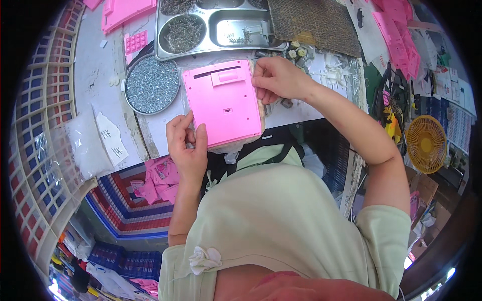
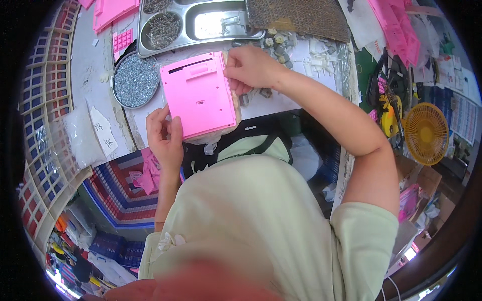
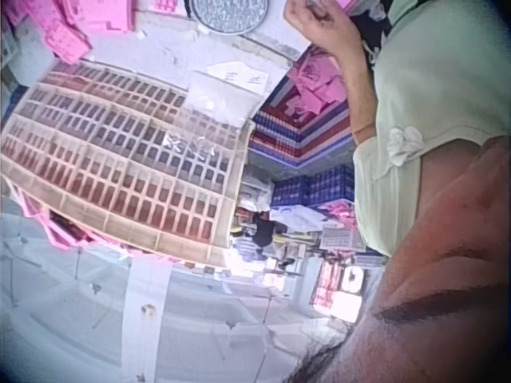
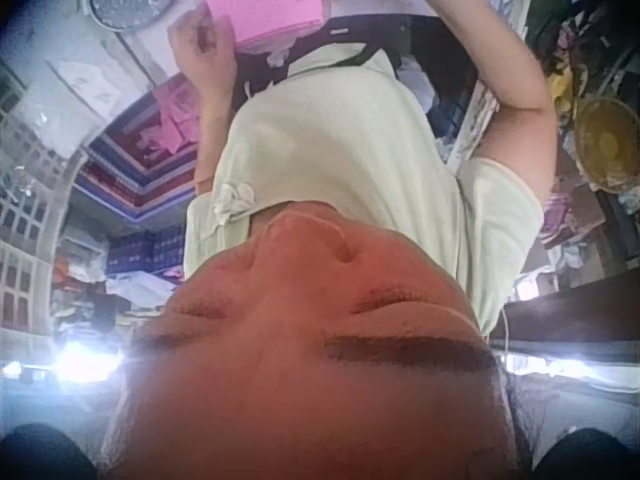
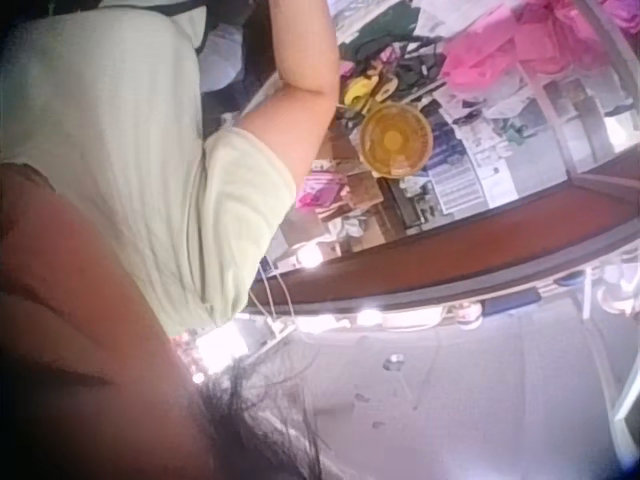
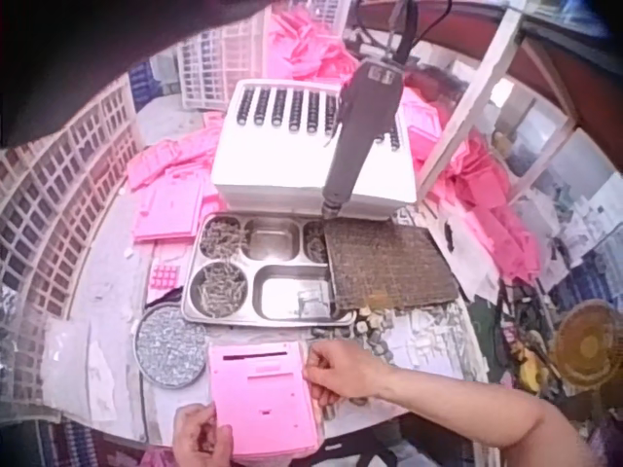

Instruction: Assemble a pink plastic toy component by inserting internal parts and securing the casing with an electric screwdriver and soldering iron.

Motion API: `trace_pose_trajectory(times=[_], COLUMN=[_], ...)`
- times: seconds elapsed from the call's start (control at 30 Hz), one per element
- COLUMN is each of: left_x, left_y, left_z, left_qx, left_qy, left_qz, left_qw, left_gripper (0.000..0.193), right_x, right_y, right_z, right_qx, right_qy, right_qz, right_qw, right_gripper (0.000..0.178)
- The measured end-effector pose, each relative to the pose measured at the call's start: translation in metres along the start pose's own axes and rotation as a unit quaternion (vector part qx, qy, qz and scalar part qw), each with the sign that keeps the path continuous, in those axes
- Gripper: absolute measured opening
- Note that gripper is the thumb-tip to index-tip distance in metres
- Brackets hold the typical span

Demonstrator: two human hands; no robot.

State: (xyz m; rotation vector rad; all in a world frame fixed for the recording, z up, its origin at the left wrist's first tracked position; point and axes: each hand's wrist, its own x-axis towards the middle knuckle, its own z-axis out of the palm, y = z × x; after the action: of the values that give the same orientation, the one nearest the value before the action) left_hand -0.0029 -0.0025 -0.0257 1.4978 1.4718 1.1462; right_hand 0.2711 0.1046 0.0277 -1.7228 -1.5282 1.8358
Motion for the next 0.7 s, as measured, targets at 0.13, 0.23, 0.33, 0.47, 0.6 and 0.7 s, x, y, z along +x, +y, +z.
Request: trace_pose_trajectory(times=[0.13,0.23,0.33,0.47,0.6,0.7], left_x=[0.002,0.001,0.003,0.009,0.03,0.082], left_y=[-0.011,-0.014,-0.008,0.006,0.004,-0.002], left_z=[0.007,0.005,-0.006,-0.018,-0.038,-0.068], left_qx=[-0.027,-0.027,-0.013,0.016,0.061,0.232], left_qy=[0.024,0.014,-0.012,-0.045,-0.029,0.089], left_qz=[0.022,0.021,0.008,-0.001,0.024,0.083], left_qw=[0.999,0.999,1.0,0.999,0.997,0.965], left_gripper=[0.036,0.037,0.038,0.037,0.034,0.012], right_x=[0.003,0.001,0.001,-0.001,-0.004,-0.004], right_y=[-0.005,-0.002,-0.003,0.007,0.002,-0.028], right_z=[-0.001,0.0,0.0,0.0,-0.003,-0.011], right_qx=[0.008,0.005,0.009,0.017,-0.003,-0.306], right_qy=[0.001,0.01,0.008,0.023,0.026,0.196], right_qz=[0.001,0.003,-0.007,-0.03,-0.014,-0.216], right_qw=[1.0,1.0,1.0,0.999,1.0,0.906], right_gripper=[0.018,0.018,0.02,0.021,0.02,0.02])
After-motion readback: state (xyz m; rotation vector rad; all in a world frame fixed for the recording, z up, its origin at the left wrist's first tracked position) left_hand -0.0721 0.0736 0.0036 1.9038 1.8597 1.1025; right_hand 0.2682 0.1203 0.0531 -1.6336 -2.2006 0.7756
